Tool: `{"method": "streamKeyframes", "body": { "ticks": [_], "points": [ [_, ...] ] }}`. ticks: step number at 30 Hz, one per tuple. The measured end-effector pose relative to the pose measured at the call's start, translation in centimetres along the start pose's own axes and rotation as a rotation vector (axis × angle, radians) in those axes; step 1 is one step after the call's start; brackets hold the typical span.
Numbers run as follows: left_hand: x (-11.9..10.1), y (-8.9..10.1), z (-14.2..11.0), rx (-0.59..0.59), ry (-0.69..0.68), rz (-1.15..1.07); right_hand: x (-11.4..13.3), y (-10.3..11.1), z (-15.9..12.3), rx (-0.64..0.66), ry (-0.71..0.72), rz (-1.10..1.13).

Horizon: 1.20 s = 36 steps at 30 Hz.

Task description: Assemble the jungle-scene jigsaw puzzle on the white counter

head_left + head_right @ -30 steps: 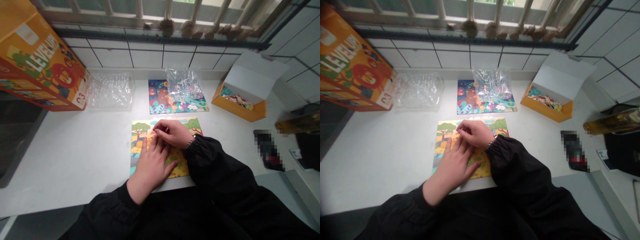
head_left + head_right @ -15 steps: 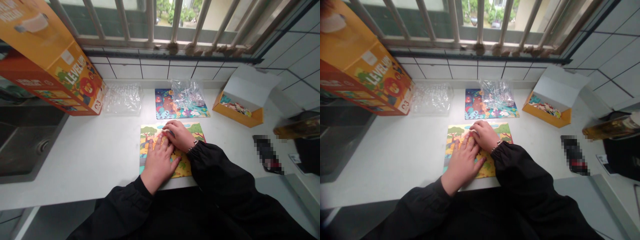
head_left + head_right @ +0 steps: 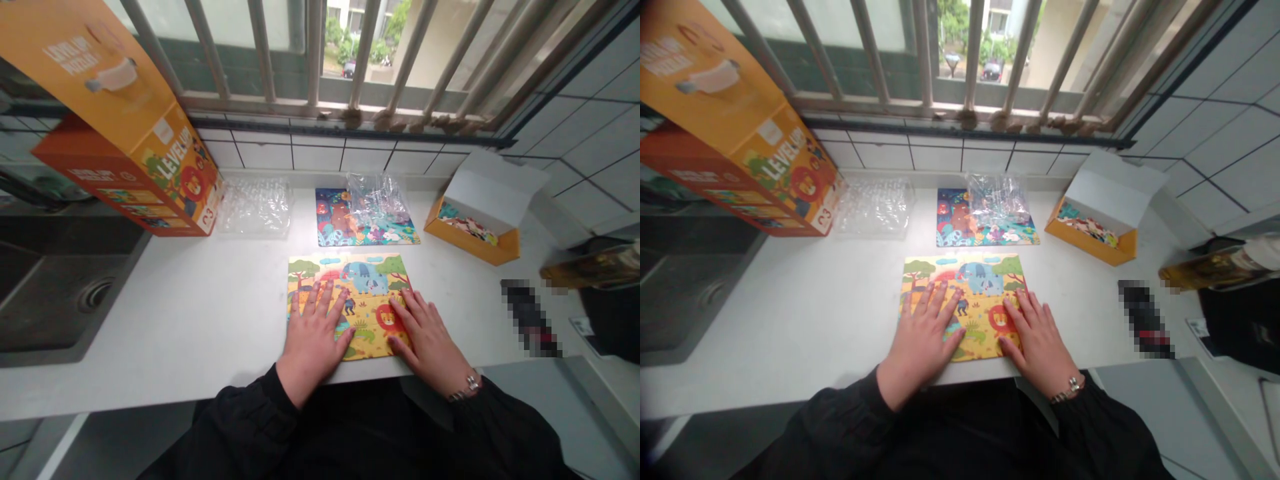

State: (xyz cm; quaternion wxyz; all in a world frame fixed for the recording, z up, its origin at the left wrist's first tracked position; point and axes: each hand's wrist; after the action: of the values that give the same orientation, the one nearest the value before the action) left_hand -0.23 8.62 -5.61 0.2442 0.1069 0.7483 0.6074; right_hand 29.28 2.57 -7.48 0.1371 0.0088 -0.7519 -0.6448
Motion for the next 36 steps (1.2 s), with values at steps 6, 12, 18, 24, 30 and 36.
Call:
{"method": "streamKeyframes", "body": {
  "ticks": [6,12,18,24,30,36],
  "points": [
    [1.7,0.0,-3.1,-0.017,0.044,0.08,3.2,0.2,-0.3,0.067,0.106,0.019],
    [6.1,0.6,-8.4,-0.03,0.104,0.218,8.4,1.0,1.8,0.167,0.228,0.063],
    [10.6,0.7,-12.7,-0.096,0.198,0.274,13.6,1.8,5.8,0.25,0.378,0.122],
    [13.3,2.0,-10.8,-0.024,0.267,0.277,14.4,1.9,9.9,0.221,0.419,0.144],
    [14.5,3.2,-7.8,0.037,0.237,0.279,13.8,1.9,10.2,0.179,0.354,0.143],
    [14.9,3.1,-7.3,0.004,0.174,0.298,13.1,1.9,9.7,0.161,0.323,0.12]
  ]
}}
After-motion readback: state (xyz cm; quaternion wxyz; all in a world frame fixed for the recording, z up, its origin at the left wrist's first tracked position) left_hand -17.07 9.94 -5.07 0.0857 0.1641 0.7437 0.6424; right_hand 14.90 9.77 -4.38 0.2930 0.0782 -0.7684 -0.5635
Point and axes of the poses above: each hand's wrist, its own z-axis towards the middle knuckle, its own y-axis out of the back of the hand, x = y × z, and after that the axes turned 10 degrees about x, right-handed
